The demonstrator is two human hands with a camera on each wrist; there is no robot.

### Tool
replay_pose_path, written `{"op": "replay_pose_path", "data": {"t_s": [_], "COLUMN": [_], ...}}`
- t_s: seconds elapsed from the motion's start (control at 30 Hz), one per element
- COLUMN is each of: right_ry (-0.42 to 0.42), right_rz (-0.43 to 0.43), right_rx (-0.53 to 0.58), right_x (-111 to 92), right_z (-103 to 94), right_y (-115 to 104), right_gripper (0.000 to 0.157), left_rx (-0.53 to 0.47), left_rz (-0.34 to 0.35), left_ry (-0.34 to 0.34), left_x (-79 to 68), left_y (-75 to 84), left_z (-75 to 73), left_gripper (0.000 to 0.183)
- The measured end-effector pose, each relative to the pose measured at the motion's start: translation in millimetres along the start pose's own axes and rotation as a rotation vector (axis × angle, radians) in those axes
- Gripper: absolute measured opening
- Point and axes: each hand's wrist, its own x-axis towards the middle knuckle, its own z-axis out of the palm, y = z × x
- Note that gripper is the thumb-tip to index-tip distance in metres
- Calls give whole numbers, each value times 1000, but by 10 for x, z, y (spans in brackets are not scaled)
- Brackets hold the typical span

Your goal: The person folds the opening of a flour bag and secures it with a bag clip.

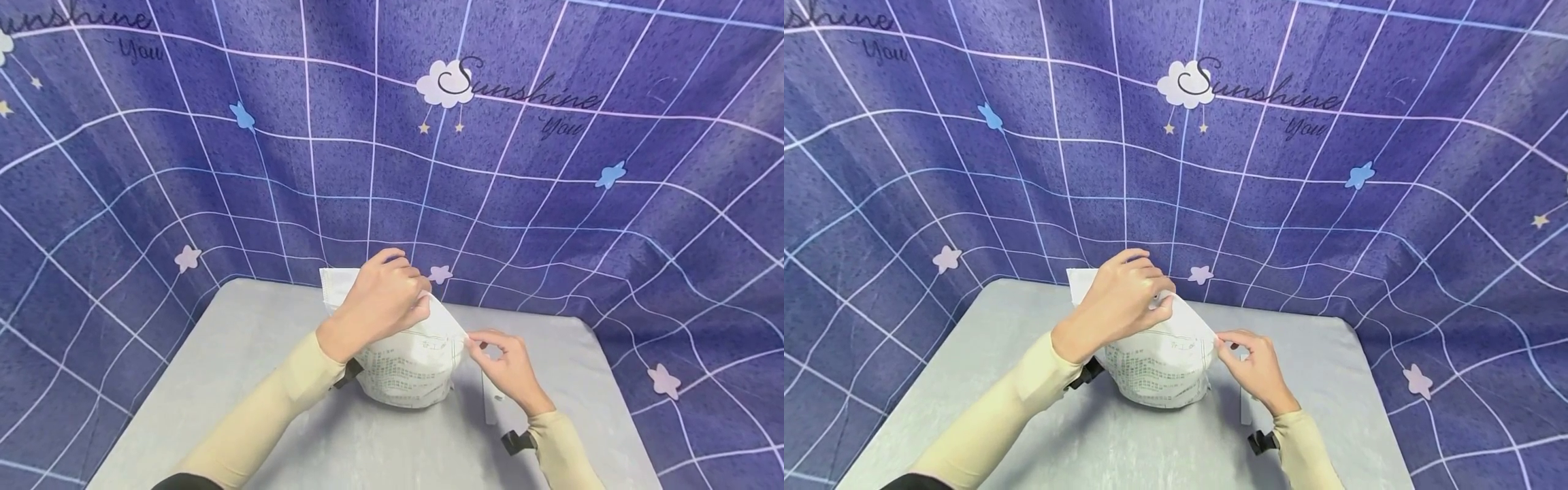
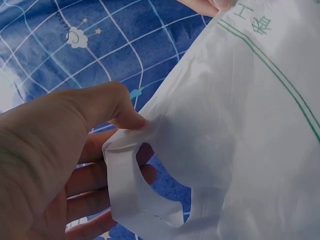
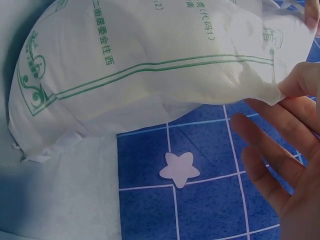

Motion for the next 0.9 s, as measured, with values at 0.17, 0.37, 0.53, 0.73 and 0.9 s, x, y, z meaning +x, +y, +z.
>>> {"op": "replay_pose_path", "data": {"t_s": [0.17, 0.37, 0.53, 0.73, 0.9], "right_ry": [-1, -4, -7, -5, -5], "right_rz": [5, 5, 1, 0, -8], "right_rx": [0, -3, -5, -1, 9], "right_x": [-3, 3, 1, 4, 9], "right_z": [-4, -18, -21, -11, -1], "right_y": [-1, -13, -17, -5, 20], "right_gripper": [17, 16, 15, 15, 16], "left_rx": [-24, -56, -74, -105, -103], "left_rz": [1, -23, -41, -31, -9], "left_ry": [10, 28, 4, -9, 1], "left_x": [2, -6, -27, -43, -49], "left_y": [-17, -45, -81, -116, -135], "left_z": [-16, -42, -79, -96, -88], "left_gripper": [13, 16, 19, 19, 19]}}
